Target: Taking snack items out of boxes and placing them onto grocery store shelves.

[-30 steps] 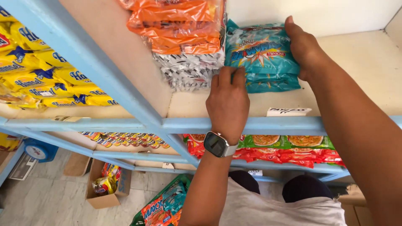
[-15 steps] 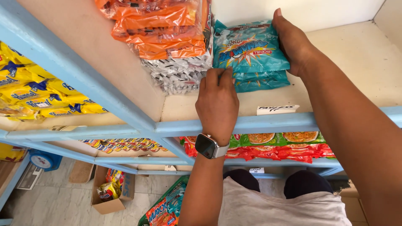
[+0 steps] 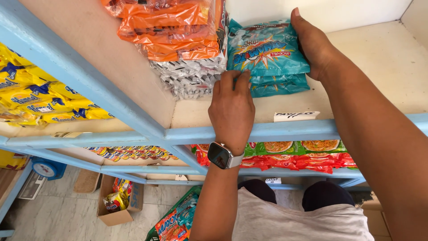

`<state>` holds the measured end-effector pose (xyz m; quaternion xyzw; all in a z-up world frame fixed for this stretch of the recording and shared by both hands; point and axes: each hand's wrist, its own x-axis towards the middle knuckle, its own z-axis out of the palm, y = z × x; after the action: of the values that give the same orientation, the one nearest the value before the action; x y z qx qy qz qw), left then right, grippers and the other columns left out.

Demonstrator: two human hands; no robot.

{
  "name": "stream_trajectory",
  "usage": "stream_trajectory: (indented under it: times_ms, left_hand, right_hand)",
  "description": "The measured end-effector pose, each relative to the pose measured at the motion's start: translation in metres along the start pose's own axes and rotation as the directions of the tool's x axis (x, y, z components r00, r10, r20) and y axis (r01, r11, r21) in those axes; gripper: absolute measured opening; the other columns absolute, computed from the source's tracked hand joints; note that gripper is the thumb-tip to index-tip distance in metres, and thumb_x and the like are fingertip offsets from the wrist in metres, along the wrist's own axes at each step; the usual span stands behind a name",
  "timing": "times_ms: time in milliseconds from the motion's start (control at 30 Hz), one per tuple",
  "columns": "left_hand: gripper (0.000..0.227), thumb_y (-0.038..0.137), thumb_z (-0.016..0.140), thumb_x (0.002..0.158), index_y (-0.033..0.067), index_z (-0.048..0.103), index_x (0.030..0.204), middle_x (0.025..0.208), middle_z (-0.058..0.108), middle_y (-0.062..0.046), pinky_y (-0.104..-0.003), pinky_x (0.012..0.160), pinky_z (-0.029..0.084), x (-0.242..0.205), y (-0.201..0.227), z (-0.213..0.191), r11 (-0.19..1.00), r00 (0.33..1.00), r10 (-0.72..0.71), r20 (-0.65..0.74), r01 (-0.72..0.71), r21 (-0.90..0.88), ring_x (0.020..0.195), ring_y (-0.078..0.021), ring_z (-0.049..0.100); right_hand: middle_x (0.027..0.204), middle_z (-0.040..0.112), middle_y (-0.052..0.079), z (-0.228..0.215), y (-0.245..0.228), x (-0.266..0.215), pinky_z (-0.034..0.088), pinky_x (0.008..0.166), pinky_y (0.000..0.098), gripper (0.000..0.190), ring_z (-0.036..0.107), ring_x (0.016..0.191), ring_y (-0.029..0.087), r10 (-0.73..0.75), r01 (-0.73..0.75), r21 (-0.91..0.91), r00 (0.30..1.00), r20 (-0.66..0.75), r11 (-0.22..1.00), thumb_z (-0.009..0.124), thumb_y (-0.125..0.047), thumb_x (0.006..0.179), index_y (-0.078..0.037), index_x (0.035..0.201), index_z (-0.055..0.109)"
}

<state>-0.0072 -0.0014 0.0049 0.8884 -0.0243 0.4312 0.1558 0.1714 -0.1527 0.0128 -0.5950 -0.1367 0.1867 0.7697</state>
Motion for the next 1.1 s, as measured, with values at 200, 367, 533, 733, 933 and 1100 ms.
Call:
stream_trajectory:
  times_ms: [200, 367, 533, 733, 933, 1100]
  left_hand:
    - [0.025, 0.008, 0.071, 0.092, 0.0086, 0.072, 0.118, 0.114, 0.063, -0.006, -0.042, 0.082, 0.055, 0.0, 0.0, 0.0, 1.0, 1.0, 0.0, 0.0, 0.0, -0.004, 0.099, -0.0289, 0.063]
    - [0.025, 0.008, 0.071, 0.092, 0.0086, 0.072, 0.117, 0.115, 0.063, -0.006, -0.042, 0.082, 0.055, -0.001, 0.0, -0.001, 1.0, 1.0, 0.004, -0.002, -0.004, -0.008, 0.099, -0.0291, 0.063]
    - [0.025, 0.008, 0.071, 0.092, 0.0089, 0.072, 0.117, 0.114, 0.063, -0.006, -0.042, 0.082, 0.055, -0.001, 0.001, -0.002, 1.0, 1.0, 0.001, -0.005, -0.002, -0.009, 0.099, -0.0289, 0.063]
    - [0.025, 0.008, 0.071, 0.093, 0.0088, 0.072, 0.117, 0.114, 0.063, -0.006, -0.042, 0.082, 0.055, -0.001, 0.0, -0.002, 1.0, 1.0, 0.0, -0.001, 0.0, -0.007, 0.099, -0.0285, 0.063]
    - [0.025, 0.009, 0.071, 0.092, 0.0089, 0.072, 0.117, 0.115, 0.063, -0.006, -0.042, 0.082, 0.055, -0.001, 0.0, -0.001, 1.0, 1.0, -0.001, -0.001, 0.001, -0.008, 0.099, -0.0286, 0.063]
    - [0.025, 0.009, 0.071, 0.092, 0.009, 0.072, 0.117, 0.115, 0.063, -0.006, -0.042, 0.083, 0.055, -0.002, 0.0, -0.001, 1.0, 1.0, -0.003, 0.006, 0.004, -0.016, 0.1, -0.0285, 0.063]
  right_hand:
    - [0.138, 0.065, 0.017, 0.002, -0.001, -0.002, 0.058, 0.104, 0.0369, 0.074, 0.069, 0.121, 0.023, -0.003, 0.003, -0.013, 1.0, -0.001, 1.0, 0.041, -0.066, 0.096, -0.007, 0.14, 0.055]
    - [0.139, 0.066, 0.017, 0.001, 0.0, -0.001, 0.057, 0.105, 0.0367, 0.075, 0.069, 0.122, 0.023, -0.003, 0.003, 0.002, 1.0, 0.015, 1.0, 0.04, -0.065, 0.097, -0.005, 0.14, 0.055]
    - [0.14, 0.065, 0.017, 0.004, -0.002, -0.004, 0.053, 0.103, 0.0368, 0.074, 0.069, 0.123, 0.023, -0.004, 0.004, -0.024, 1.0, 0.003, 1.0, 0.039, -0.064, 0.097, -0.007, 0.141, 0.054]
    - [0.139, 0.065, 0.016, 0.002, -0.002, -0.003, 0.057, 0.105, 0.0364, 0.075, 0.069, 0.123, 0.023, -0.012, 0.012, -0.03, 1.0, 0.004, 0.999, 0.039, -0.065, 0.097, -0.006, 0.141, 0.055]
    - [0.136, 0.067, 0.017, 0.005, -0.004, -0.007, 0.058, 0.104, 0.0362, 0.073, 0.07, 0.12, 0.022, 0.003, -0.003, -0.042, 1.0, -0.02, 0.999, 0.039, -0.065, 0.098, -0.006, 0.137, 0.058]
    - [0.136, 0.066, 0.017, -0.002, 0.002, -0.001, 0.059, 0.104, 0.0368, 0.071, 0.07, 0.119, 0.022, -0.033, 0.033, -0.015, 0.999, 0.019, 0.999, 0.04, -0.063, 0.1, -0.005, 0.137, 0.057]
